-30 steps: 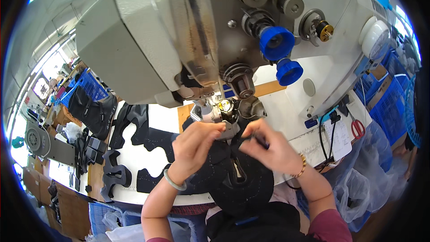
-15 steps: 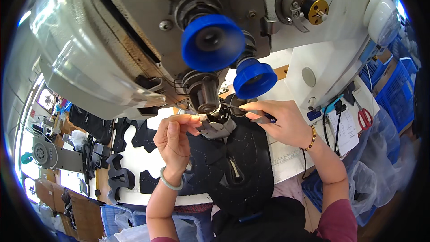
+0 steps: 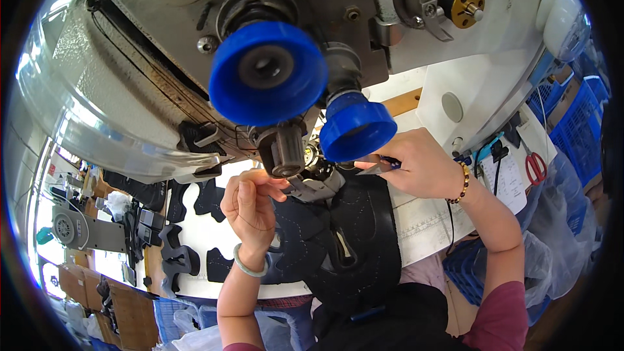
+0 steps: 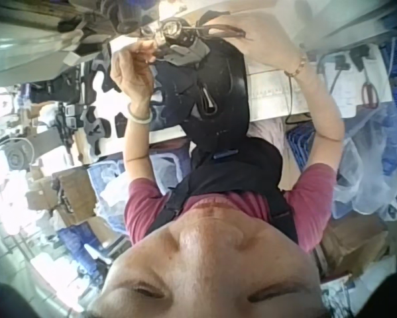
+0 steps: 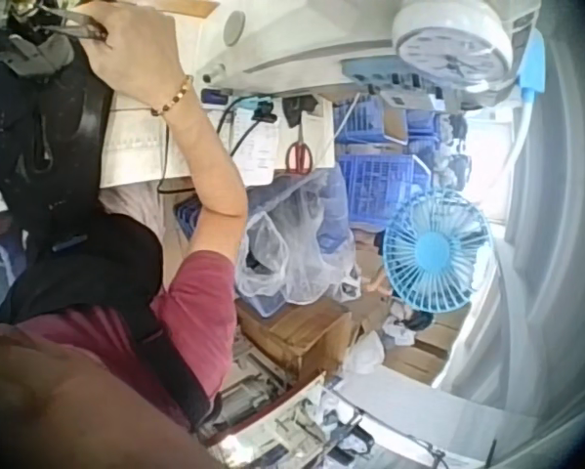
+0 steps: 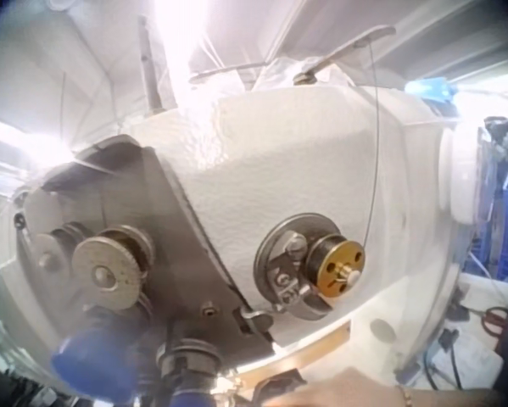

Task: The person stitches pieces of a shoe upper together using a sewing machine, trims the thread with snips, and positions additional material before sewing it into place.

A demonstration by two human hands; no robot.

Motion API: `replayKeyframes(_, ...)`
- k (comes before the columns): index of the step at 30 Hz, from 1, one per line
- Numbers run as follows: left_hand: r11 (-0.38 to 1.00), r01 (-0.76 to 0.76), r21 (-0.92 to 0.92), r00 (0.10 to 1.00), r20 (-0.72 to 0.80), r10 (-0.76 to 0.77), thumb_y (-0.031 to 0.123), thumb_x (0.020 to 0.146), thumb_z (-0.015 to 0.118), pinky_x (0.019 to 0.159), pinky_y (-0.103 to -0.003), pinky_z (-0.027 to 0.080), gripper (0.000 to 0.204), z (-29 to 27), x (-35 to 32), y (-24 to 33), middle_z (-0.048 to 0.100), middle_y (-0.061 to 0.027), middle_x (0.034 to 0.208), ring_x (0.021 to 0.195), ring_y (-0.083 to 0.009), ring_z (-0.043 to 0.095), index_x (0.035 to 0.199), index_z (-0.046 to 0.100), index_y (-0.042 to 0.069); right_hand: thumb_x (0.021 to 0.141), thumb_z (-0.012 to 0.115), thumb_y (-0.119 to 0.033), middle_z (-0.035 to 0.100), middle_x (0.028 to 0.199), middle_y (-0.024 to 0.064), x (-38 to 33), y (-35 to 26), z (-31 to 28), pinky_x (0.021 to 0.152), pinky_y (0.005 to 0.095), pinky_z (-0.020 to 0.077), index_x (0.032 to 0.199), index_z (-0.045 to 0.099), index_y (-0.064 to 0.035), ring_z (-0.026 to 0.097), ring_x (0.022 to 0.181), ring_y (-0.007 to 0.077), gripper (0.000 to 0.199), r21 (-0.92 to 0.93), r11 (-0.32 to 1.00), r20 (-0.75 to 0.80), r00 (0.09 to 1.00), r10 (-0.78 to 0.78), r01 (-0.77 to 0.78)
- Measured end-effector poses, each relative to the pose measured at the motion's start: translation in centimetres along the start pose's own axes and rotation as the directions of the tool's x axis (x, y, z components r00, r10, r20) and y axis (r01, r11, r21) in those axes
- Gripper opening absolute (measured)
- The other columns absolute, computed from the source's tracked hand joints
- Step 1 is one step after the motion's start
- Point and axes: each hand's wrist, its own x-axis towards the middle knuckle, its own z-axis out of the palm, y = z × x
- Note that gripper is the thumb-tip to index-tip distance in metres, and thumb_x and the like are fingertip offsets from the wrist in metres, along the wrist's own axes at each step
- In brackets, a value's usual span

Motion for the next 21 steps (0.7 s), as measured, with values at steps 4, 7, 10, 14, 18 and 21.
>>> replayKeyframes(4,1.000,-0.003,-0.010,1.000,-0.005,0.003,0.019,0.098,0.042,0.059,-0.026,0.053,0.029,0.0,0.0,0.1,0.065,-0.0220,0.084,0.066,-0.0213,0.064,0.094,0.055,-0.006,0.081,0.061,-0.021,0.062,0.068,0.0084,0.3,-0.2,-0.1,0.056,0.0350,0.0433,0.095,0.065,-0.0133,0.059,0.061,0.0263,0.017,0.009,1.000,0.021,1.000,0.015,-0.015)
replayKeyframes(7,1.000,-0.001,-0.025,1.000,-0.005,0.001,0.019,0.098,0.042,0.060,-0.027,0.053,0.029,0.0,0.0,-0.1,0.064,-0.0219,0.084,0.066,-0.0214,0.064,0.094,0.055,-0.007,0.080,0.061,-0.019,0.061,0.067,0.0083,0.4,-0.1,-0.3,0.057,0.0356,0.0435,0.096,0.065,-0.0119,0.059,0.061,0.0266,0.018,0.037,0.999,0.048,0.999,0.025,-0.026)
replayKeyframes(10,1.000,-0.006,-0.029,1.000,-0.001,0.006,0.019,0.098,0.042,0.059,-0.027,0.053,0.029,0.0,0.1,-0.1,0.064,-0.0215,0.084,0.066,-0.0216,0.064,0.095,0.055,-0.007,0.079,0.061,-0.018,0.061,0.066,0.0078,0.6,-0.1,-0.6,0.057,0.0362,0.0440,0.094,0.065,-0.0103,0.059,0.060,0.0270,0.018,0.052,0.999,0.031,0.999,-0.008,0.006)
replayKeyframes(14,1.000,-0.002,-0.027,1.000,0.003,0.003,0.019,0.098,0.042,0.059,-0.027,0.053,0.029,-0.1,0.1,0.0,0.064,-0.0212,0.085,0.066,-0.0217,0.065,0.095,0.056,-0.007,0.076,0.060,-0.016,0.062,0.067,0.0082,1.2,-0.1,-1.1,0.059,0.0370,0.0453,0.092,0.066,-0.0089,0.060,0.061,0.0276,0.018,-0.021,1.000,0.082,0.997,-0.010,0.012)
replayKeyframes(18,0.999,-0.005,-0.045,1.000,0.011,0.006,0.019,0.098,0.041,0.059,-0.026,0.053,0.029,0.0,0.1,-0.1,0.064,-0.0212,0.085,0.066,-0.0214,0.065,0.095,0.056,-0.007,0.074,0.058,-0.012,0.062,0.068,0.0098,1.7,0.1,-1.6,0.061,0.0373,0.0462,0.094,0.067,-0.0103,0.061,0.064,0.0278,0.022,-0.043,0.998,0.099,0.994,-0.048,0.053)
replayKeyframes(21,0.999,-0.001,-0.054,1.000,0.018,0.002,0.018,0.099,0.040,0.060,-0.025,0.053,0.029,-0.1,0.1,-0.1,0.064,-0.0212,0.086,0.067,-0.0210,0.065,0.095,0.056,-0.007,0.073,0.058,-0.010,0.062,0.069,0.0105,1.7,-0.1,-1.9,0.062,0.0369,0.0465,0.095,0.067,-0.0112,0.061,0.067,0.0272,0.024,-0.101,0.990,0.078,0.993,-0.092,0.100)
